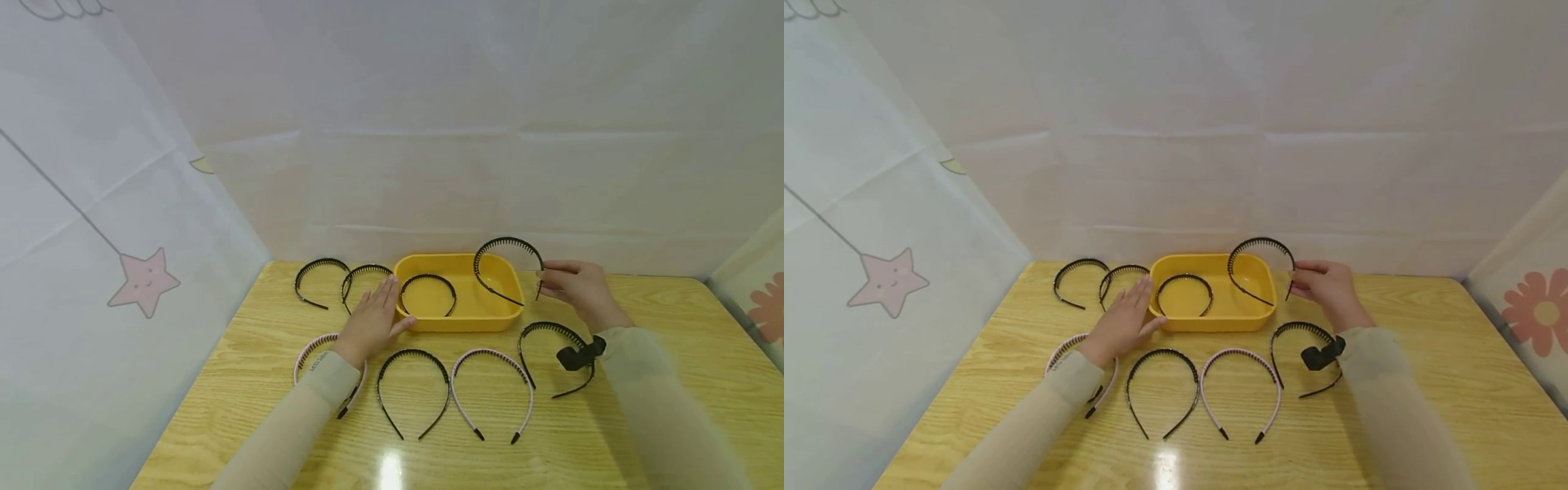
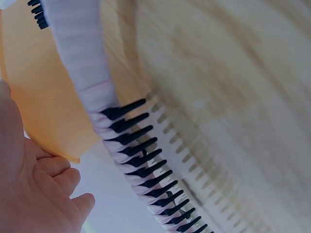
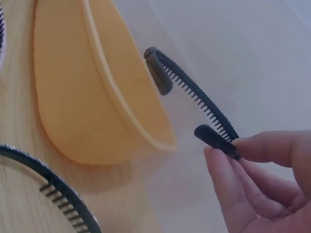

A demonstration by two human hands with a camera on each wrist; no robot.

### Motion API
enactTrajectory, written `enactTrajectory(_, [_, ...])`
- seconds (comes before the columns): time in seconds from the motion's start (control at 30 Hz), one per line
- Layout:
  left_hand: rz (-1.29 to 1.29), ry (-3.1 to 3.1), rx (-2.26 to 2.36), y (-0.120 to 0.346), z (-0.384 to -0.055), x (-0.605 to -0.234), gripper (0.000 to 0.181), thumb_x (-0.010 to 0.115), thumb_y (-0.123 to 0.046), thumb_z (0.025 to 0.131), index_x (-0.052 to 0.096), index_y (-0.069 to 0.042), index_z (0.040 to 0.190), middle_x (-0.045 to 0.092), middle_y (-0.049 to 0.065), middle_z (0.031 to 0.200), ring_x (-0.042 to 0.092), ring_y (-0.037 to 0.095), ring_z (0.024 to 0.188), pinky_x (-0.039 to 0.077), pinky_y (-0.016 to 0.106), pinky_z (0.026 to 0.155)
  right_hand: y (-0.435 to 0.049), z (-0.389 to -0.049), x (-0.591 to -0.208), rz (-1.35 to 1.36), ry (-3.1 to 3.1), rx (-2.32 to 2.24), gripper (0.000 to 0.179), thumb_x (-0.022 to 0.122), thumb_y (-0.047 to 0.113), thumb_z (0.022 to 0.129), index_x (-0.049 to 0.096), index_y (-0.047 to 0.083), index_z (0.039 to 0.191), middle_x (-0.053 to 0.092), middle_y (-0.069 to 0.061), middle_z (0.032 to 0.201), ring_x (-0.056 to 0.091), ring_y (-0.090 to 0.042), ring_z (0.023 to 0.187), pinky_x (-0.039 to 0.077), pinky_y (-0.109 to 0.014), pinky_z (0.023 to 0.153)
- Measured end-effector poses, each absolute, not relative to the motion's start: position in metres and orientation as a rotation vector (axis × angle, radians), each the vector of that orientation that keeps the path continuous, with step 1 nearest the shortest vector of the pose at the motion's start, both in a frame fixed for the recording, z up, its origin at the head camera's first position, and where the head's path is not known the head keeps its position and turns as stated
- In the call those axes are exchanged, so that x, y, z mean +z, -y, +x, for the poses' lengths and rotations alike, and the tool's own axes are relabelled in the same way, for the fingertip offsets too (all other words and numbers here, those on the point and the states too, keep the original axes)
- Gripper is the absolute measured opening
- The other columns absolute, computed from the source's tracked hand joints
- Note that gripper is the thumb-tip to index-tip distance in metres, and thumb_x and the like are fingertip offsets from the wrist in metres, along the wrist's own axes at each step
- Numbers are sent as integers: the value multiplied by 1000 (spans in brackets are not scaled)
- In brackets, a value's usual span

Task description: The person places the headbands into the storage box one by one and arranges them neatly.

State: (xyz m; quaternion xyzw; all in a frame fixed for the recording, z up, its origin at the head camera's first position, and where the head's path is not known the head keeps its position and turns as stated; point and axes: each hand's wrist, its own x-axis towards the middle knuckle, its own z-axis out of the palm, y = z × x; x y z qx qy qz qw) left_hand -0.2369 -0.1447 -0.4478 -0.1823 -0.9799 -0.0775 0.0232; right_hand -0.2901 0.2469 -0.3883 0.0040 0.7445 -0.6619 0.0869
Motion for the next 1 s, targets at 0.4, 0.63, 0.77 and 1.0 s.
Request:
enactTrajectory(0.4, [-570, 3025, -230, 146, -239, -450, 91, 30, -67, 103, 11, 1, 162, 10, 15, 168, 13, 30, 155, 18, 54, 124, -208, -295, -393, -19, -2341, -1838, 51, 61, 9, 102, 45, -9, 147, 51, -34, 140, 72, -10, 94, 59, -29, 87])
enactTrajectory(0.63, [-567, 3035, -223, 144, -240, -450, 92, 29, -67, 103, 9, 0, 162, 6, 14, 168, 8, 27, 156, 17, 53, 124, -189, -297, -397, -1, -2416, -1797, 45, 60, 4, 101, 49, -9, 143, 56, -30, 132, 68, -32, 108, 61, -28, 83])
enactTrajectory(0.77, [-568, 3039, -221, 144, -240, -449, 92, 28, -67, 102, 9, 0, 162, 6, 13, 168, 6, 26, 156, 17, 53, 124, -182, -299, -403, -19, -2484, -1749, 42, 60, 1, 99, 52, -12, 139, 58, -28, 124, 71, -29, 97, 62, -30, 80])
enactTrajectory(1.0, [-577, 3037, -233, 143, -239, -447, 92, 29, -67, 103, 9, 0, 162, 7, 15, 169, 11, 29, 156, 16, 53, 124, -178, -297, -411, -107, -2585, -1637, 38, 60, -1, 99, 55, -13, 135, 59, -29, 120, 72, -37, 95, 62, -39, 82])
